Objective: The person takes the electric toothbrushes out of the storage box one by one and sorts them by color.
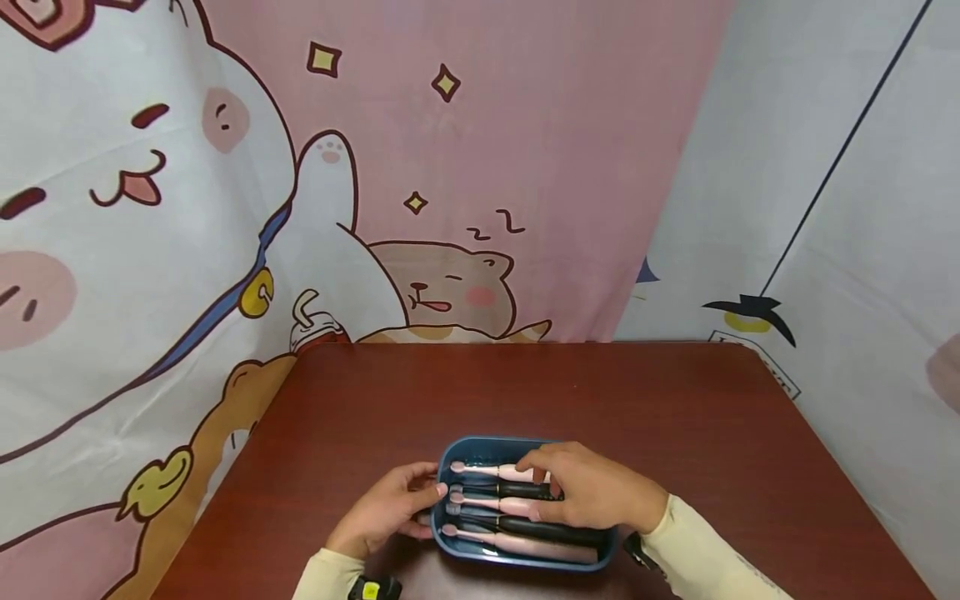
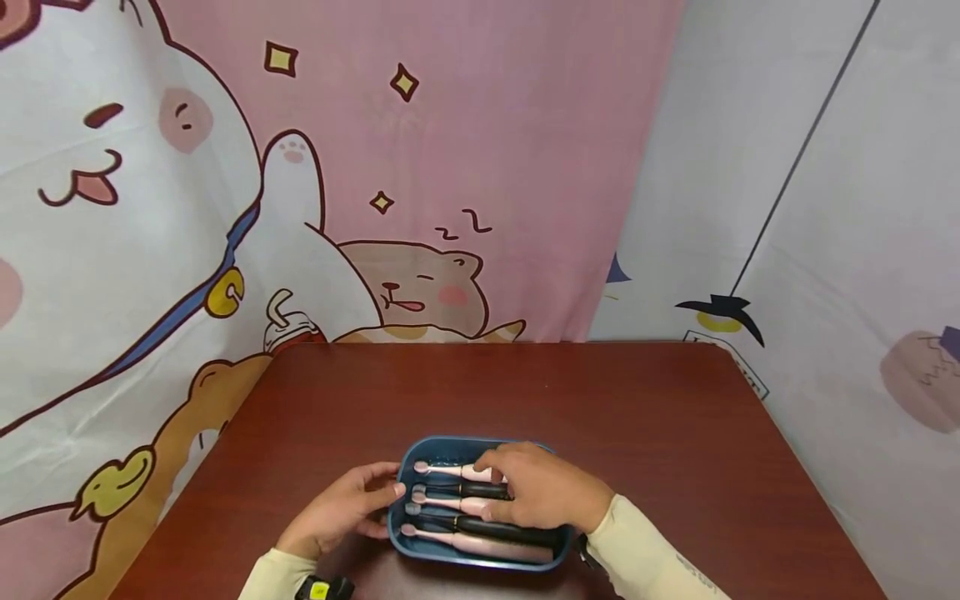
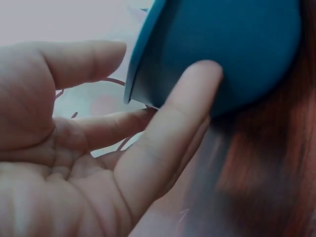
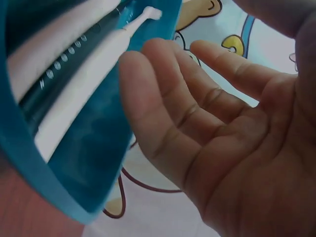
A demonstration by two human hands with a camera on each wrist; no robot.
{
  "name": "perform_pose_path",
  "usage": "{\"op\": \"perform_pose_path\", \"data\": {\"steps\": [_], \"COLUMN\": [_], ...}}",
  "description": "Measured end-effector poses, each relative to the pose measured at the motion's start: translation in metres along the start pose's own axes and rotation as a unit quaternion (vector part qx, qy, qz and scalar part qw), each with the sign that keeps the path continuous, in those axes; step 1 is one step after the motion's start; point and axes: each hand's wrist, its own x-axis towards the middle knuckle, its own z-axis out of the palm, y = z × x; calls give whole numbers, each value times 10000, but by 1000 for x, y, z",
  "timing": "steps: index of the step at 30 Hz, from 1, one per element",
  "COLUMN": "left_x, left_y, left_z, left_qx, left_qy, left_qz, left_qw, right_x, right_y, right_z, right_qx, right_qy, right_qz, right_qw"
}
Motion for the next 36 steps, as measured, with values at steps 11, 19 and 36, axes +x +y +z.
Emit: {"op": "perform_pose_path", "data": {"steps": [11, 19, 36], "left_x": [2, 0, 0], "left_y": [-5, -8, -9], "left_z": [1, 1, 0], "left_qx": [-232, -351, -340], "left_qy": [-77, -128, 8], "left_qz": [-23, 38, 38], "left_qw": [9997, 9993, 9994], "right_x": [6, 12, 22], "right_y": [0, 0, -8], "right_z": [8, 9, 19], "right_qx": [27, -25, -1059], "right_qy": [-498, -772, -955], "right_qz": [-17, -17, -321], "right_qw": [9988, 9970, 9893]}}
